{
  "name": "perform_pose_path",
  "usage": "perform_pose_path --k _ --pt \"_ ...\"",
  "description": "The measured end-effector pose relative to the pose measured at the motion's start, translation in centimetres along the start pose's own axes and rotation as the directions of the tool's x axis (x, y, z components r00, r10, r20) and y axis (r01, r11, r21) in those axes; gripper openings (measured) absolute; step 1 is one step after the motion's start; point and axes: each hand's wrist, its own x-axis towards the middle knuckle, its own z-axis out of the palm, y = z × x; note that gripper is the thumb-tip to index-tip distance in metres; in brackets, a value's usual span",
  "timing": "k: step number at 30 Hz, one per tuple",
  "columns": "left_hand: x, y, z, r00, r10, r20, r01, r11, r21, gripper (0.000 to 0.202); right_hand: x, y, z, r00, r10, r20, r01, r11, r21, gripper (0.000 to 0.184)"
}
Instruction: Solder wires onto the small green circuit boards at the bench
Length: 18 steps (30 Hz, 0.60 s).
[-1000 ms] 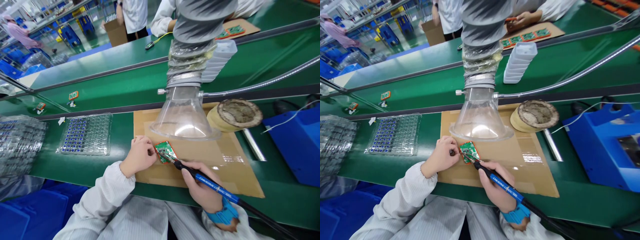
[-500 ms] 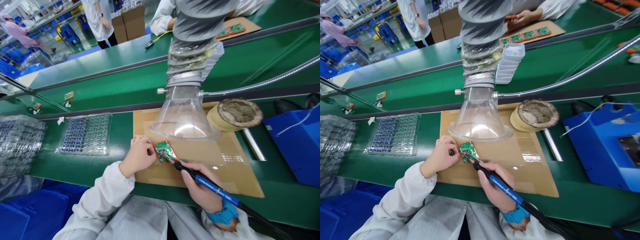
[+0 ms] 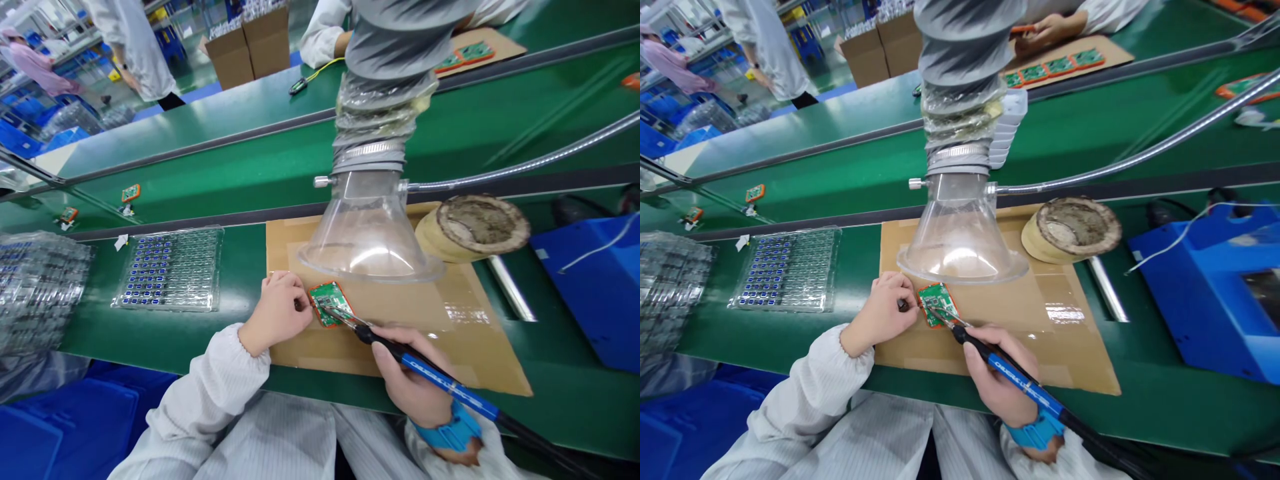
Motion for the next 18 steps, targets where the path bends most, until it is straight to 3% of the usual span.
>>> perform_pose_path --k 6,12,15,18 --pt "-0.4 -0.1 0.1 0.999 0.037 0.012 -0.038 0.998 0.042 0.016 0.3 1.0 -1.0 0.975 0.094 -0.202 -0.088 0.995 0.035 0.008" --pt "-0.9 0.1 -0.4 0.995 0.098 0.018 -0.099 0.987 0.127 0.011 2.9 1.7 -3.5 0.852 0.061 -0.52 -0.075 0.997 -0.005 0.012" --pt "-0.6 -0.4 -1.8 0.996 0.056 0.072 -0.055 0.998 -0.013 0.011 4.6 2.3 -4.4 0.815 0.024 -0.579 -0.097 0.991 -0.096 0.018" --pt "0.3 -1.9 -4.0 0.963 -0.009 0.269 0.107 0.929 -0.353 0.015 5.7 3.1 -4.7 0.852 0.102 -0.514 -0.191 0.974 -0.123 0.029"
